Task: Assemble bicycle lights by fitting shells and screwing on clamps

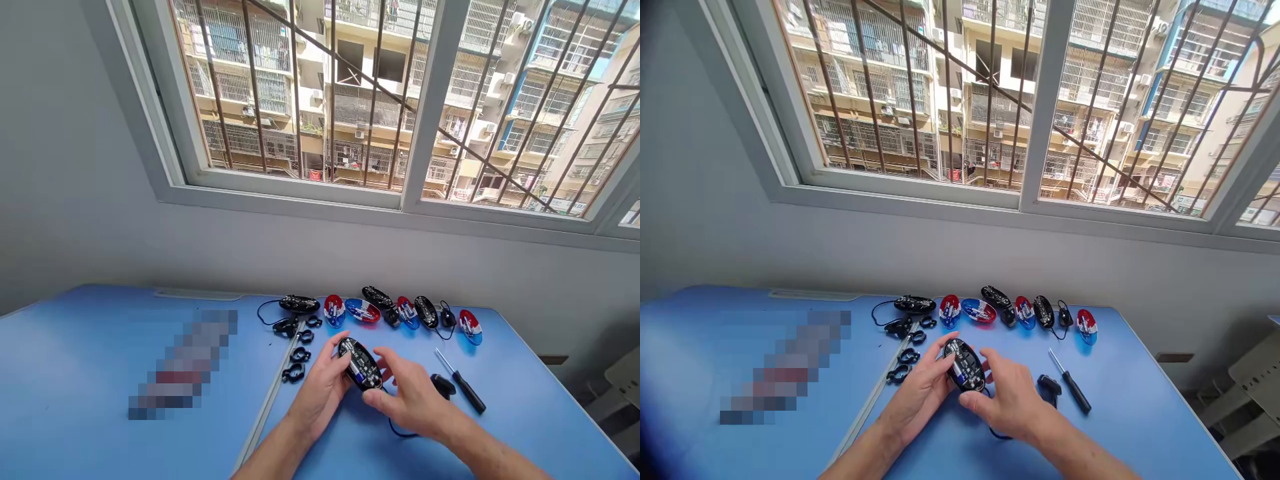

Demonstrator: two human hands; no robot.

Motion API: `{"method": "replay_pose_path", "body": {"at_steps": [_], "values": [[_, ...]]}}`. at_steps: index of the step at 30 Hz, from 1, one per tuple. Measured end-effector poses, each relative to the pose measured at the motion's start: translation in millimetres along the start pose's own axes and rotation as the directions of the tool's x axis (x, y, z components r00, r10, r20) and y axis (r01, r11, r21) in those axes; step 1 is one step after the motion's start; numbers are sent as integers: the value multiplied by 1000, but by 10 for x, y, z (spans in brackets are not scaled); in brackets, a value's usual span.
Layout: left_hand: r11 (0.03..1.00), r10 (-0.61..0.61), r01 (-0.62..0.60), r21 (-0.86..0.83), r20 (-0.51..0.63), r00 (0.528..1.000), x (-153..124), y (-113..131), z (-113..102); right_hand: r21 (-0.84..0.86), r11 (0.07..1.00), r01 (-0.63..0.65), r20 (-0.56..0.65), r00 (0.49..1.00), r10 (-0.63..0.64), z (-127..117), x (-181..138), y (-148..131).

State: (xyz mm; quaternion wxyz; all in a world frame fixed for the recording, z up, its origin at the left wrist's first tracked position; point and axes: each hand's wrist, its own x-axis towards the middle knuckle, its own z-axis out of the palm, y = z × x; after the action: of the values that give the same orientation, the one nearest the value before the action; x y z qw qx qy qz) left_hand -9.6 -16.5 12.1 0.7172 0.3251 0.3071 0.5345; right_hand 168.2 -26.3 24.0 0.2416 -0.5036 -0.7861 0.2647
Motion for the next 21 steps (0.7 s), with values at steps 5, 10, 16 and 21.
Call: {"method": "replay_pose_path", "body": {"at_steps": [5,10,16,21], "values": [[1000,2,-2,-4,1,1000,4,2,9,65,998,6,-44,999,-3,171,-8,123],[1000,-3,3,24,-6,1000,22,12,0,432,900,-51,-53,995,82,68,63,310],[990,-96,99,102,-36,995,13,-3,-18,729,676,-105,21,991,131,-158,154,373],[973,-117,114,203,2,993,-32,-14,5,794,595,-126,23,984,177,-167,160,346]]}}
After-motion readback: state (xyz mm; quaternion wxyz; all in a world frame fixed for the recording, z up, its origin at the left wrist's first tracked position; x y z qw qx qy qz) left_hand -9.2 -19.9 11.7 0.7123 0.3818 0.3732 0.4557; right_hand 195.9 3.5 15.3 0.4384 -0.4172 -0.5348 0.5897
